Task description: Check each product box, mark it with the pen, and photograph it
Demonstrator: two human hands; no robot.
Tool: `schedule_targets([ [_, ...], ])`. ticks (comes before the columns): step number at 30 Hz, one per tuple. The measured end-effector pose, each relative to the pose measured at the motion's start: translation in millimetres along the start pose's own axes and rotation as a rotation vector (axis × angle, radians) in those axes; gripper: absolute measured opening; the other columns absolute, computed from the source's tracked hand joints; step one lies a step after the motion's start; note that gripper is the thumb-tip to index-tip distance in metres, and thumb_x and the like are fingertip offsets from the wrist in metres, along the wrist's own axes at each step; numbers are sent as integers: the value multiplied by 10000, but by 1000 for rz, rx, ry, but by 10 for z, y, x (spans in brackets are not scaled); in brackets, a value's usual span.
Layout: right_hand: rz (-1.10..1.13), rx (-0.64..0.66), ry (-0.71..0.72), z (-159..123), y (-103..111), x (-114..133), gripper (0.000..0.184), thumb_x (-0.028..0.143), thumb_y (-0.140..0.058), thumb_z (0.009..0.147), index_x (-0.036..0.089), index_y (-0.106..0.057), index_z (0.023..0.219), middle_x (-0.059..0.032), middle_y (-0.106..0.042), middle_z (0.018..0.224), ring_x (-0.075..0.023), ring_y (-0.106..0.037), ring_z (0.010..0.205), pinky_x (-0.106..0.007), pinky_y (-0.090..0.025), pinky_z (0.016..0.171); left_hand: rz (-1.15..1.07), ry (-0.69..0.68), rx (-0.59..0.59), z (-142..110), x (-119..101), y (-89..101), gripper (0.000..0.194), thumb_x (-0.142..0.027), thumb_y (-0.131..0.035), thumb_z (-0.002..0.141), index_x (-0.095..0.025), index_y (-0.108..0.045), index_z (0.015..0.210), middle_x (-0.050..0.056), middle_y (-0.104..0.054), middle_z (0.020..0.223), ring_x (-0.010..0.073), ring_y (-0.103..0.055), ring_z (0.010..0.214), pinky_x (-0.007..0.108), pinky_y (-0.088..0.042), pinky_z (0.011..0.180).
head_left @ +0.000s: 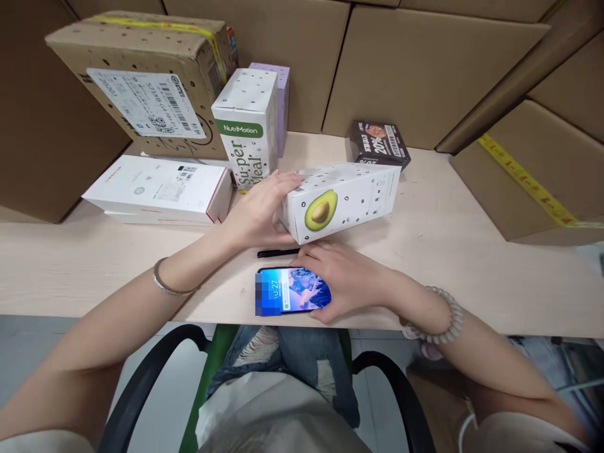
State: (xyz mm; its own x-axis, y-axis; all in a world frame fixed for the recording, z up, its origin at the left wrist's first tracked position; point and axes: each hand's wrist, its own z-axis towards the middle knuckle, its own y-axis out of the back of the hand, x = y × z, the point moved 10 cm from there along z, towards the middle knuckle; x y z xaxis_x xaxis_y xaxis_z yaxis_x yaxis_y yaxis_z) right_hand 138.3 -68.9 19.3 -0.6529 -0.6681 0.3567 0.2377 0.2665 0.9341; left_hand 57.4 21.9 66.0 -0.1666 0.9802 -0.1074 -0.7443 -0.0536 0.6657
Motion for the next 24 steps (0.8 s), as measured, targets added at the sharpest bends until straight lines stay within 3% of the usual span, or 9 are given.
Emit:
schedule_targets([
  [4,-27,-114,60,-18,131,-13,730,539,-897,740,113,-712,1304,-164,-755,1200,-322,-719,1053,-461,-611,892,-19,-66,-67,-9,-11,64,991,-579,-886,791,-192,-405,1566,193,-688,1450,370,-698,1368,574,-562,1205],
  [6,-30,-284,184,-104,333,85,488,507,-844,824,168,-741,1160,-102,-774,1041,-253,-724,885,-389,-600,740,-19,-66,-95,-24,4,114,973,-617,-877,789,-186,-423,1534,181,-715,1386,343,-743,1287,503,-632,1107],
  [8,-72,-523,325,-295,601,198,161,381,-777,890,243,-705,933,-1,-690,750,-179,-622,630,-333,-485,540,-16,-49,-147,-53,16,186,980,-659,-878,767,-198,-431,1508,149,-723,1310,301,-775,1178,418,-672,980],
  [11,-221,-974,391,-724,1028,213,168,242,-695,932,302,-603,805,73,-421,528,-138,-372,429,-334,-304,425,-29,28,-239,-109,55,263,1064,-738,-885,703,-243,-393,1506,112,-679,1285,296,-756,1137,425,-658,963],
  [14,-221,-1424,167,-1168,1397,-121,173,513,-648,1008,398,-688,1131,13,-648,821,-155,-443,473,-357,-350,426,-99,177,-298,-156,157,270,1013,-795,-818,746,-276,-370,1492,106,-653,1290,309,-721,1187,484,-629,1035],
  [16,-91,-1358,-14,-1134,1505,-462,640,749,-624,942,463,-517,1505,-62,-670,1357,-214,-646,679,-399,-491,492,-154,251,-314,-181,215,258,935,-836,-734,803,-278,-391,1470,116,-656,1288,298,-710,1197,483,-631,1033],
  [18,39,-1029,-110,-864,1433,-755,936,804,-624,903,423,-269,1680,-112,-497,1635,-313,-737,1059,-479,-640,725,-199,273,-311,-196,245,248,915,-877,-671,821,-279,-410,1461,127,-659,1303,289,-702,1204,474,-636,1022],
  [21,115,-707,-156,-656,1221,-999,946,712,-672,911,314,-280,1675,-163,-564,1569,-388,-611,1405,-623,-579,1079,-227,248,-275,-190,258,229,938,-891,-657,820,-280,-401,1484,135,-653,1329,293,-691,1224,489,-633,1034],
  [24,63,-778,-222,-738,1245,-1096,985,665,-798,823,289,-354,1617,-168,-612,1487,-430,-601,1404,-665,-556,1106,-236,253,-243,-148,298,207,928,-853,-647,862,-292,-340,1534,156,-591,1450,316,-637,1342,520,-600,1111],
])
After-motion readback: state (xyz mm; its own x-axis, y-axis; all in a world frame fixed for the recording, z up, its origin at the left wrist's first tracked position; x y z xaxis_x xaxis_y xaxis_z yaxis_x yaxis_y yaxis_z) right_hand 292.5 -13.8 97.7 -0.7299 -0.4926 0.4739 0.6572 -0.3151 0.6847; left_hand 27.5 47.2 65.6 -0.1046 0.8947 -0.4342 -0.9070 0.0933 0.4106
